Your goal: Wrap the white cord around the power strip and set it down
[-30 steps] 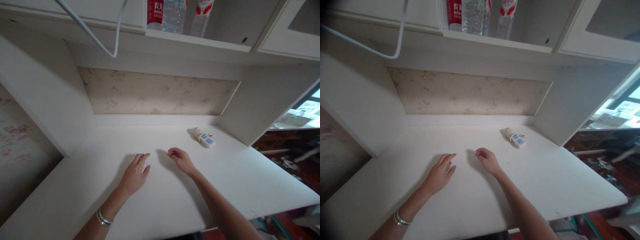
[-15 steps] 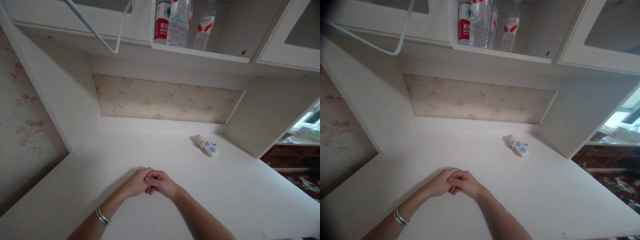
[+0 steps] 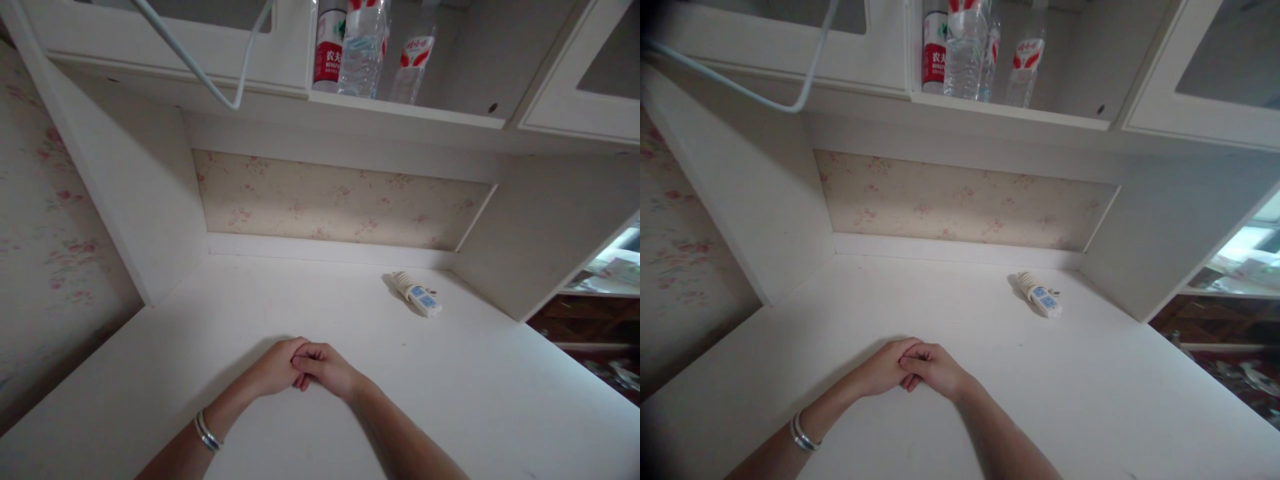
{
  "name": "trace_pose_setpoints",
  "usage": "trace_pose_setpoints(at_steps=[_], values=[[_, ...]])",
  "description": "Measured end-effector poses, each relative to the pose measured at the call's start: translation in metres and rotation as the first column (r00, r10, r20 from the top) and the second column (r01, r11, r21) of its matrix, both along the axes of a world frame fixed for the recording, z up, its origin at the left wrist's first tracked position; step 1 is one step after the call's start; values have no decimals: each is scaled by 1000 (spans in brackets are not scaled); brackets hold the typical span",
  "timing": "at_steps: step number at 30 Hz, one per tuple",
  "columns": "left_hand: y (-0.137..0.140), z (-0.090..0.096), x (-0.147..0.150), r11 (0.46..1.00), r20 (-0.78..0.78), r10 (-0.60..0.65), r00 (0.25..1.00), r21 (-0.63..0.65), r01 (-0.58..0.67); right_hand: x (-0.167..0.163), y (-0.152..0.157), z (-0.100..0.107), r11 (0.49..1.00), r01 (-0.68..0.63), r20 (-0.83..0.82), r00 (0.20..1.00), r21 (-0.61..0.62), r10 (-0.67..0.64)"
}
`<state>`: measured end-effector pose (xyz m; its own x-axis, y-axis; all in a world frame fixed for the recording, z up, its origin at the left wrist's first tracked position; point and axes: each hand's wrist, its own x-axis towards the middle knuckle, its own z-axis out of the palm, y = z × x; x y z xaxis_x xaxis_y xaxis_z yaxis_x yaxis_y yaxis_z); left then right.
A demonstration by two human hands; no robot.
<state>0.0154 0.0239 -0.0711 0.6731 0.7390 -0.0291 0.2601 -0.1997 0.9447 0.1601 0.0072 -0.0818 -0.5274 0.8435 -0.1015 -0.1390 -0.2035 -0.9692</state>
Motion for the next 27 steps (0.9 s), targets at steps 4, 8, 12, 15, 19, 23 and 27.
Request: trace_pose_setpoints(at_steps=[4,8,12,15,19,23,27], values=[[-1,4,-2,1000,-15,2,1000,24,-1,0,-1,1,1000,-6,-2,1000,5,6],[-1,4,-3,999,-25,4,1000,35,-3,0,0,-1,1000,-7,5,1000,17,7],[0,0,-3,999,-39,10,999,37,-8,0,0,-3,1000,-6,12,1000,15,6],[0,-1,-3,999,-39,4,999,45,-2,1,0,-3,1000,-5,19,1000,19,4],[-1,3,-3,998,-46,5,999,57,-2,1,0,-3,1000,-4,26,1000,17,3],[-1,3,-3,999,-51,7,999,45,-5,0,0,-2,1000,-1,30,1000,11,0],[-1,2,-2,999,-52,14,999,45,-11,0,-1,-1,1000,2,29,1000,18,-3]])
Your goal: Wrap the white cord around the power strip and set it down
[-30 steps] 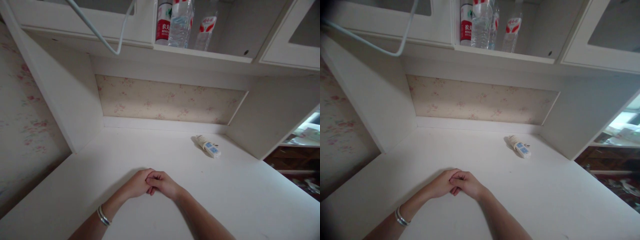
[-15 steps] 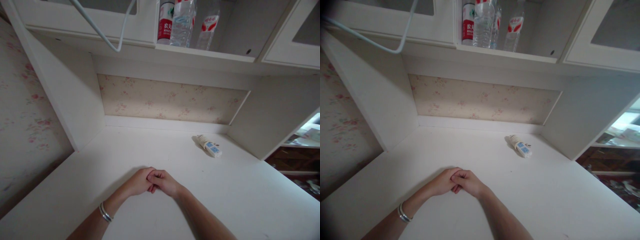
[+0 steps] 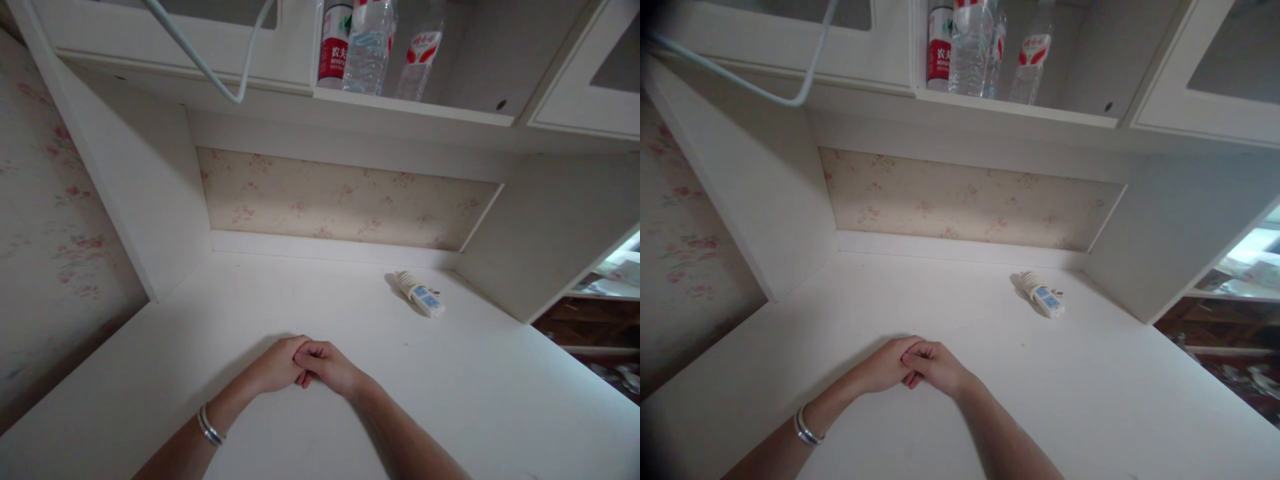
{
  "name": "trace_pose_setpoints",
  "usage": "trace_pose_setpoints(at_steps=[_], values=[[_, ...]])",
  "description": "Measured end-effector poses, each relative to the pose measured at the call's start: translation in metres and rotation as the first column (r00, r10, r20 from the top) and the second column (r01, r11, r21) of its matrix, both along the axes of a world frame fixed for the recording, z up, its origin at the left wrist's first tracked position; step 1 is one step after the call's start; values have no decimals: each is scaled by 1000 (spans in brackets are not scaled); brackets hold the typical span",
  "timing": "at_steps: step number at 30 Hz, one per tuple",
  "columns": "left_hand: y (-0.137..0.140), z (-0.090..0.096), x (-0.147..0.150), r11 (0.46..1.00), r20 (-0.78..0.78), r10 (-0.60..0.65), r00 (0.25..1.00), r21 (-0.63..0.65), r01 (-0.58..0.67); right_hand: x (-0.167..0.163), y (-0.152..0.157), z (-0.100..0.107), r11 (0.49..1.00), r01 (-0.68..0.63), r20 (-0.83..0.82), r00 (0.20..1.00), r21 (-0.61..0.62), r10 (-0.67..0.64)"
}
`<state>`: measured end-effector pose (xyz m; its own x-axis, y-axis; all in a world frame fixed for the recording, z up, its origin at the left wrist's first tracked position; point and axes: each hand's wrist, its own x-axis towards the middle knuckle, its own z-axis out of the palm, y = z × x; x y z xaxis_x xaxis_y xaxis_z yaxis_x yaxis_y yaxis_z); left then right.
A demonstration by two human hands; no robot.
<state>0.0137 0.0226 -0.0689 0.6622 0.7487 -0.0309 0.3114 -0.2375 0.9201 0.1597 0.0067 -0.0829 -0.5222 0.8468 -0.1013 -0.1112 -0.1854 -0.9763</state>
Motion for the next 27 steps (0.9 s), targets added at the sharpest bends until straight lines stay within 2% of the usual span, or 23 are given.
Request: trace_pose_setpoints(at_steps=[9,27], values=[[-3,8,0,1000,-10,1,1000,1,-1,0,0,0,1000,-2,-1,1000,1,2],[-3,6,-1,1000,-40,7,999,16,-6,0,1,-3,1000,-10,15,1000,-6,10]])
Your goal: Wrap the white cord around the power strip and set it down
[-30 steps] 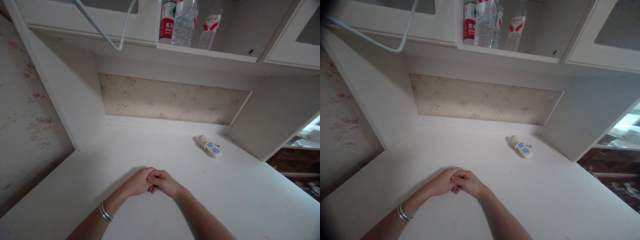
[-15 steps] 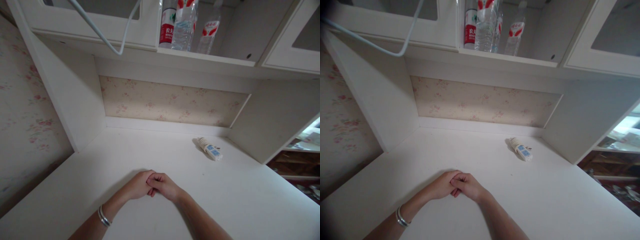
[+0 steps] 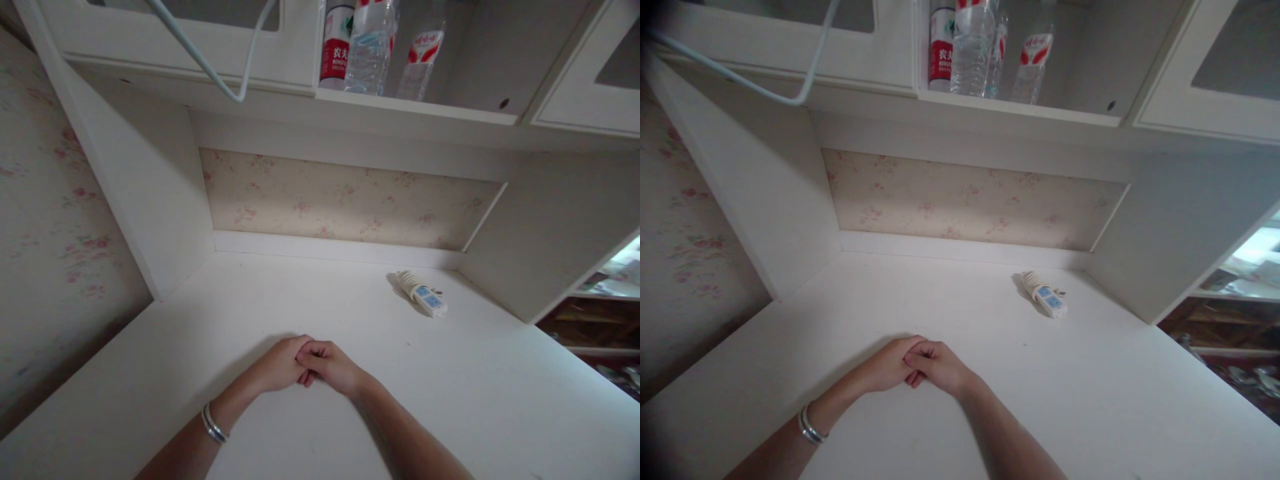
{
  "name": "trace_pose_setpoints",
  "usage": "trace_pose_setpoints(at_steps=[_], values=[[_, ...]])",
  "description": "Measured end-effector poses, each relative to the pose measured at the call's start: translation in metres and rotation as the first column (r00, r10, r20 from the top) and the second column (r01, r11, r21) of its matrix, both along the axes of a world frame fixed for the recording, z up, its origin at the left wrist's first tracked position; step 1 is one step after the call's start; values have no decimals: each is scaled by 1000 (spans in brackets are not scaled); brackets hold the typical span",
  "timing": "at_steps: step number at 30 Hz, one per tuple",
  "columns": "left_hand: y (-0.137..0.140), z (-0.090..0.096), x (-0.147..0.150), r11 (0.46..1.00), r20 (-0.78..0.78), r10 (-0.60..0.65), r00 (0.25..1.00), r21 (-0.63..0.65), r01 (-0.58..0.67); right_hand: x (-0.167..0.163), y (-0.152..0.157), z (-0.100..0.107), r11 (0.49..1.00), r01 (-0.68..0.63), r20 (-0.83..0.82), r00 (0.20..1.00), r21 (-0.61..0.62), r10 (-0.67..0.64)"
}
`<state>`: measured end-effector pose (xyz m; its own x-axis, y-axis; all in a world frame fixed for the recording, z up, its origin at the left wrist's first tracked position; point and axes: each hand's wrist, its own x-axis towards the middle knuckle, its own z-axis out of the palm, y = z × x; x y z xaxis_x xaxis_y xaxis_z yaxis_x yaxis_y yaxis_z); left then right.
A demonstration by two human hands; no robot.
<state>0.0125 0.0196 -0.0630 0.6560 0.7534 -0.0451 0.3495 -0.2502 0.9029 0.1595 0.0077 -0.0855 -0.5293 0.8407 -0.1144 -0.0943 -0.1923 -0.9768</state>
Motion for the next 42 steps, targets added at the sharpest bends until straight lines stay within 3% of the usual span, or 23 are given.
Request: trace_pose_setpoints(at_steps=[42], values=[[-3,4,0,1000,-17,3,1000,13,-3,0,-1,2,1000,1,16,1000,3,-1]])
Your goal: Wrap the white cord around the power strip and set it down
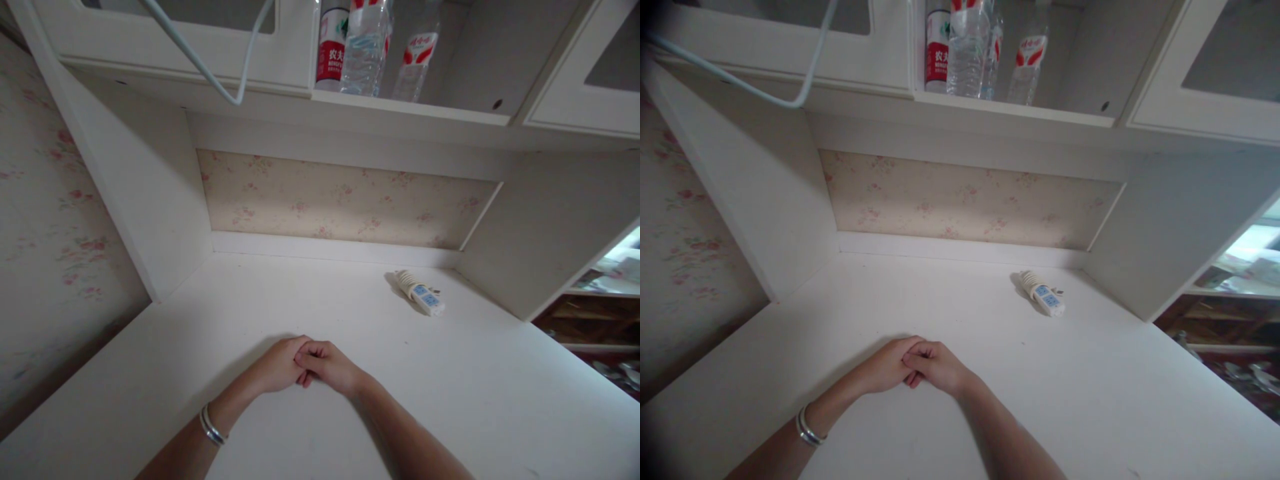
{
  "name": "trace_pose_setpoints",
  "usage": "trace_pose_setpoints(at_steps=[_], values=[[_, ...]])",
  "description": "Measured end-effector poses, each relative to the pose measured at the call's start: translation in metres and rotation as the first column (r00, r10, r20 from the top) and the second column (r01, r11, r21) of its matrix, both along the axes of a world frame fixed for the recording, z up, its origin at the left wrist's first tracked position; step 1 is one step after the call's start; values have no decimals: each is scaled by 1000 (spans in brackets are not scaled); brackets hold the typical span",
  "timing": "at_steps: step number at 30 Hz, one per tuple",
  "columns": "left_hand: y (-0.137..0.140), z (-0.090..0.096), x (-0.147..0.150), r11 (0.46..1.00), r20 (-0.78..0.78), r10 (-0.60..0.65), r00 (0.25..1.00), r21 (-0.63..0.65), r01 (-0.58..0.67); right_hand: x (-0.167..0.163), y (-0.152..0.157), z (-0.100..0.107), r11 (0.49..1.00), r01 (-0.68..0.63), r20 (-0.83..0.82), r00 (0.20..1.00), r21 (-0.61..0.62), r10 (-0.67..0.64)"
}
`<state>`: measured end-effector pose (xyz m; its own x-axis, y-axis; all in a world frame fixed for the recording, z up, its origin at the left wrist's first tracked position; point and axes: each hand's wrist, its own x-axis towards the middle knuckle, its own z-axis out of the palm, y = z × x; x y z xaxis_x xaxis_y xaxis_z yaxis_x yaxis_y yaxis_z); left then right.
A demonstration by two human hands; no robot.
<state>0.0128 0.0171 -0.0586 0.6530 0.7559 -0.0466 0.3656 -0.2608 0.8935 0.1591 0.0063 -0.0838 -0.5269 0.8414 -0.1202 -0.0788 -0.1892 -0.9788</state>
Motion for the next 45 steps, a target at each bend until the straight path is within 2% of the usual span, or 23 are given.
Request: trace_pose_setpoints(at_steps=[36,45], values=[[4,-14,-2,1000,5,-7,1000,28,7,2,2,-5,1000,-4,-2,1000,13,4],[4,-12,-2,1000,2,-4,1000,19,4,1,1,-3,1000,5,4,1000,11,-5]])
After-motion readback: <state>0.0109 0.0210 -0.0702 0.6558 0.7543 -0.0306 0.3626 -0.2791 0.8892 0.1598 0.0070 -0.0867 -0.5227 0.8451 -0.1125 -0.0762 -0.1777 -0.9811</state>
